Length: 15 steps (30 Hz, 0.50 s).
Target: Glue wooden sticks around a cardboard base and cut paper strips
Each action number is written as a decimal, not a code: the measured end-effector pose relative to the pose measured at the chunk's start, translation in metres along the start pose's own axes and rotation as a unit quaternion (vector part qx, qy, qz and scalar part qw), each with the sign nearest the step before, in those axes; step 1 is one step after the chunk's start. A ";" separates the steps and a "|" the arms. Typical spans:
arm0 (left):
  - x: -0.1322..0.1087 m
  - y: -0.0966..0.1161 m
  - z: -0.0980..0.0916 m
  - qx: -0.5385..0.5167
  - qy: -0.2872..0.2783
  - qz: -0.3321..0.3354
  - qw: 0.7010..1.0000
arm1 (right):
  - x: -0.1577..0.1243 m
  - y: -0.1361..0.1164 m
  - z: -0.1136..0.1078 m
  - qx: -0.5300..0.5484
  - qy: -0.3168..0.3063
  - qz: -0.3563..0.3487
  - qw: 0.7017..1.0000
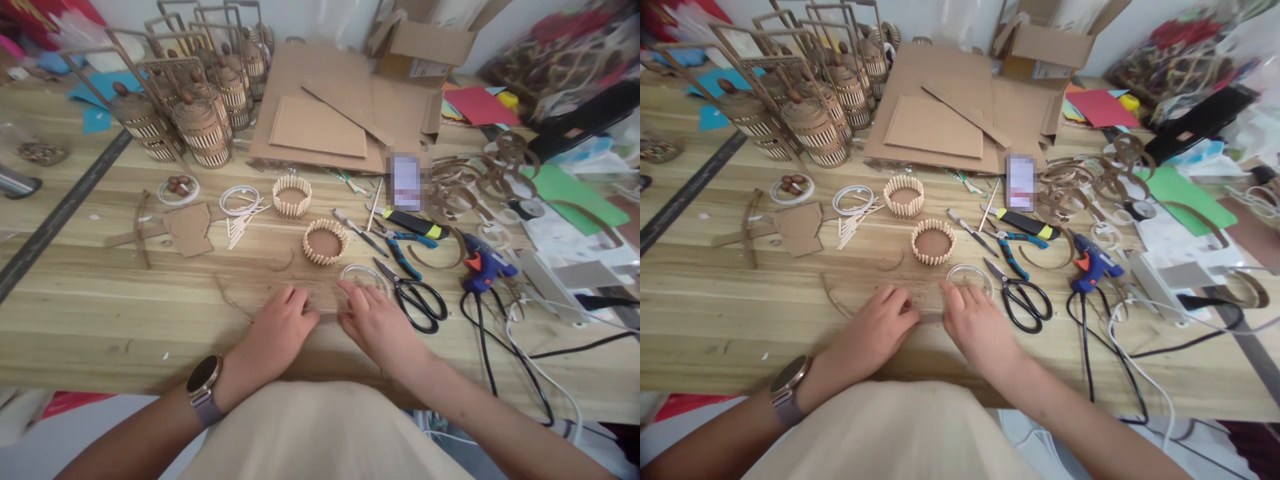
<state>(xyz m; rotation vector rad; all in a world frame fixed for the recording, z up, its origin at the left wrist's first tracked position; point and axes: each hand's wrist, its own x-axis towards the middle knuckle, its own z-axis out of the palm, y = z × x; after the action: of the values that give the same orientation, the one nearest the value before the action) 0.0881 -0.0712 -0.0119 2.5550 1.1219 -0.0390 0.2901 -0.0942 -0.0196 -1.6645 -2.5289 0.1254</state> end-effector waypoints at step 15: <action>-0.004 -0.004 0.013 -0.138 -0.006 0.001 0.990 | 0.012 0.003 -0.084 0.146 -0.290 -0.009 0.946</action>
<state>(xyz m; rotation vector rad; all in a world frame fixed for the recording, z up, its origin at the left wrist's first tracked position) 0.0842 -0.0757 -0.0252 2.3068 1.0418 0.0958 0.3002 -0.0813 0.0637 -1.6607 -2.7131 1.0806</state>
